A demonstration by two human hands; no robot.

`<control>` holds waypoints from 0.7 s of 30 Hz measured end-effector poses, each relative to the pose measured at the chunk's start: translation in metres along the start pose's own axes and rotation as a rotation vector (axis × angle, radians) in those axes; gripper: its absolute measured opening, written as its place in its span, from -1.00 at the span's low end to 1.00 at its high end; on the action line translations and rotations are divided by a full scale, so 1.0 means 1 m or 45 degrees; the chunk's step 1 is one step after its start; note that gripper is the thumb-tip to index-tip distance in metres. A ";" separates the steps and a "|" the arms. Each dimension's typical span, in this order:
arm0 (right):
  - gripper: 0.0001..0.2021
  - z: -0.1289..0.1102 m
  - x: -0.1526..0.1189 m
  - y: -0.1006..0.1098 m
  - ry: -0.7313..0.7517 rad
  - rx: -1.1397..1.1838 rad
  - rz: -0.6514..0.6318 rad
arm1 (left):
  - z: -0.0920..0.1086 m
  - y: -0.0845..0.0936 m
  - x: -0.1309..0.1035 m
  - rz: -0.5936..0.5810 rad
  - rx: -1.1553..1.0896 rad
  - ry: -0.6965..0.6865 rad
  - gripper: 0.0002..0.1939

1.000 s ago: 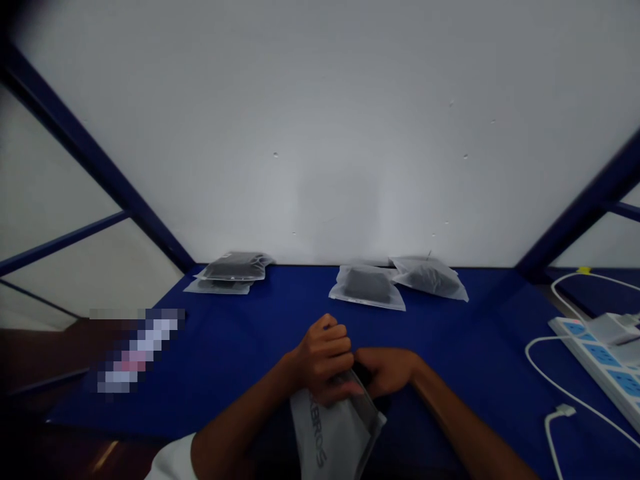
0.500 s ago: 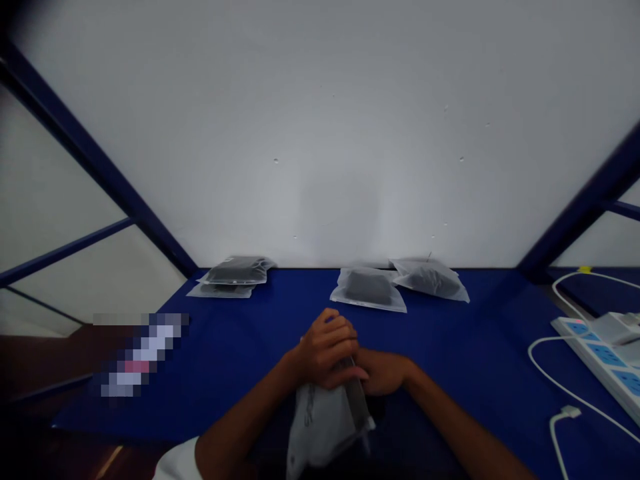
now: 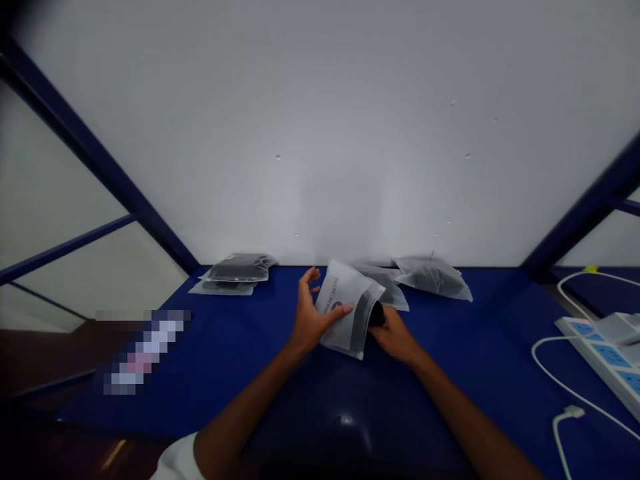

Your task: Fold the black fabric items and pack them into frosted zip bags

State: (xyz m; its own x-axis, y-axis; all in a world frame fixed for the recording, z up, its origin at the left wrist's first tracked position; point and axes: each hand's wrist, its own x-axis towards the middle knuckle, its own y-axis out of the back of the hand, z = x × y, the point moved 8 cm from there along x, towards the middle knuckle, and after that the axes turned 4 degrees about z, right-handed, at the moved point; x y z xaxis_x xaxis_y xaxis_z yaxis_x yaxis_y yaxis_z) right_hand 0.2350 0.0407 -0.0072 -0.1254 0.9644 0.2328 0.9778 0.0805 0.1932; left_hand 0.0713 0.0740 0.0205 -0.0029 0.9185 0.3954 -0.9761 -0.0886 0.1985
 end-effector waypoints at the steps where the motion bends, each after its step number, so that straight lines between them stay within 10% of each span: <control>1: -0.82 0.001 0.001 0.003 0.005 -0.010 0.031 | -0.006 -0.003 0.001 -0.051 -0.050 0.087 0.08; 11: -0.76 0.010 -0.002 0.006 -0.035 -0.016 0.117 | -0.039 -0.035 -0.007 -0.777 -0.492 0.621 -0.36; 21: -0.55 0.027 -0.003 0.001 -0.221 0.204 0.363 | -0.040 -0.044 -0.013 -0.688 -0.576 0.491 -0.15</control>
State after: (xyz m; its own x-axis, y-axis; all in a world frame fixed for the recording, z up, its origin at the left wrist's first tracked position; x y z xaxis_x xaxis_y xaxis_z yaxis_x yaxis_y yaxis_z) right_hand 0.2413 0.0446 -0.0331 0.1729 0.9810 0.0876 0.9849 -0.1726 -0.0112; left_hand 0.1059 0.0818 -0.0294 0.5012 0.8653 -0.0058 -0.8571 0.4955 -0.1411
